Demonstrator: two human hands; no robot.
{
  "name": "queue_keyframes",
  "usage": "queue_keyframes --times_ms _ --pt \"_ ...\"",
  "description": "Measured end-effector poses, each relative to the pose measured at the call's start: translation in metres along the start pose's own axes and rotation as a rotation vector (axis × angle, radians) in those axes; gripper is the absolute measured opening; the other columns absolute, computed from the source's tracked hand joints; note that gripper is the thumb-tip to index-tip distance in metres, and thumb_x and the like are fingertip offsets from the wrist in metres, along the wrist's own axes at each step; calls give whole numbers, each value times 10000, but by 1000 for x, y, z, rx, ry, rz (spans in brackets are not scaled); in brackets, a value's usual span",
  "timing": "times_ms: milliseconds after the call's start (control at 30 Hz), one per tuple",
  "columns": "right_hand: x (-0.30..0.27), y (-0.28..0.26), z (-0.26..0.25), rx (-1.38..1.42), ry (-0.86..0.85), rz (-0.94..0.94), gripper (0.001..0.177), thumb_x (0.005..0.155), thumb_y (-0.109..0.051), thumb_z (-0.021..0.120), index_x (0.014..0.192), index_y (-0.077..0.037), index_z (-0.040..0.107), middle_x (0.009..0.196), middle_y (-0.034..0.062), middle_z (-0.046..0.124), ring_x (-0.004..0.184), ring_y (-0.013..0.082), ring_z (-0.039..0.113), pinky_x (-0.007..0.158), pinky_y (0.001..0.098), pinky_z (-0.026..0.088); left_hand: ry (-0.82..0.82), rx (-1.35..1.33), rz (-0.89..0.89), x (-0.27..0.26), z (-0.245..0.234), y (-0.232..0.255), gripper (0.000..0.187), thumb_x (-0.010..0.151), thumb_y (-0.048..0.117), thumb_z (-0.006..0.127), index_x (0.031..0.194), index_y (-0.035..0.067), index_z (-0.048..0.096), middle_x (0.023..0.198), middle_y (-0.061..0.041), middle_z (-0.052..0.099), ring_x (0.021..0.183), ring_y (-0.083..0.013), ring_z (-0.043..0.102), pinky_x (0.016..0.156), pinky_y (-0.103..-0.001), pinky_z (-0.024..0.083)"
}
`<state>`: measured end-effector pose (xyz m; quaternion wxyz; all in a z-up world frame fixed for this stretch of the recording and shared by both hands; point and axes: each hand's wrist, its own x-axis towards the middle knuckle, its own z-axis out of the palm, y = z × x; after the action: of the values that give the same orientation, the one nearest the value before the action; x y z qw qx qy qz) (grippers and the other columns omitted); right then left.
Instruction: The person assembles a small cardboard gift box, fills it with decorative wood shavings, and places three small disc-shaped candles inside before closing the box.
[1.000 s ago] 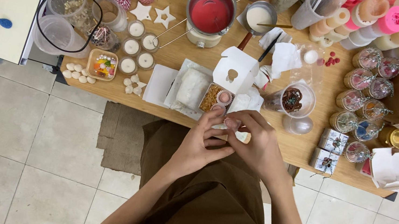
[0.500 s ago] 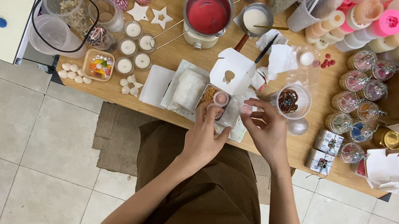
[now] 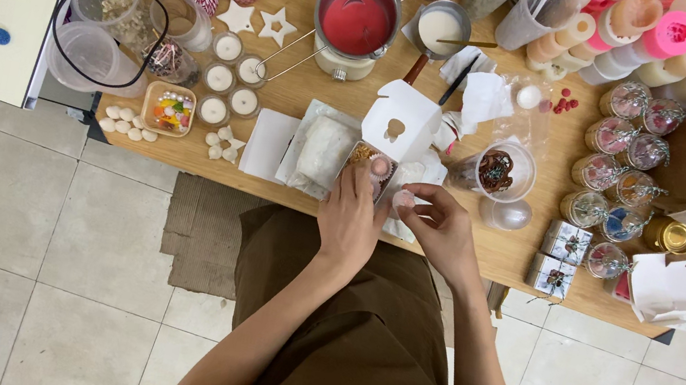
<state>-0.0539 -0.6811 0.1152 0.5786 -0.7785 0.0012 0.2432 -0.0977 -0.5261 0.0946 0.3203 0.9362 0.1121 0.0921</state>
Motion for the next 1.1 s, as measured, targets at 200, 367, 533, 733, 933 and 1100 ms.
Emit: queue_keyframes --times_ms 200,367,533,733,933,1100 --pt "-12 -8 2 -41 -7 -3 320 908 -85 728 1204 24 673 1152 60 725 962 131 697 801 275 597 -11 52 -4 4 3 -17 789 773 159 834 1431 -8 431 1223 -173 640 1124 -334 604 844 -456 523" --pt "-17 -40 -5 -206 74 -181 295 893 -64 741 1173 3 677 1154 87 651 953 163 737 829 296 619 -55 39 -24 13 3 -22 797 774 271 859 1412 8 461 1136 -129 681 1104 -309 539 890 -484 379" --pt "-2 -82 -11 -411 63 -395 273 890 -40 743 1158 -21 693 1124 100 671 950 176 760 815 297 623 28 34 -7 18 13 -19 703 787 302 861 1354 48 533 1157 -94 702 1136 -268 524 907 -458 335" --pt "42 -96 0 -534 -113 -628 329 844 -64 772 1165 -38 703 1095 117 707 967 241 738 855 356 595 170 79 66 10 21 -22 493 787 244 845 1201 128 603 1135 -13 710 1236 -210 546 1002 -453 292" --pt "72 -87 11 -608 -216 -710 307 858 -138 790 1145 -50 724 1106 146 719 1011 316 704 876 406 566 251 137 204 1 30 -38 326 871 196 797 1163 139 664 1182 20 697 1218 -146 591 1053 -407 286" --pt "80 -86 15 -652 -305 -722 293 889 -167 792 1156 -56 746 1049 140 728 988 318 699 872 418 563 340 200 256 -1 31 -43 290 902 201 777 1174 153 689 1192 32 707 1207 -136 585 1035 -396 283"
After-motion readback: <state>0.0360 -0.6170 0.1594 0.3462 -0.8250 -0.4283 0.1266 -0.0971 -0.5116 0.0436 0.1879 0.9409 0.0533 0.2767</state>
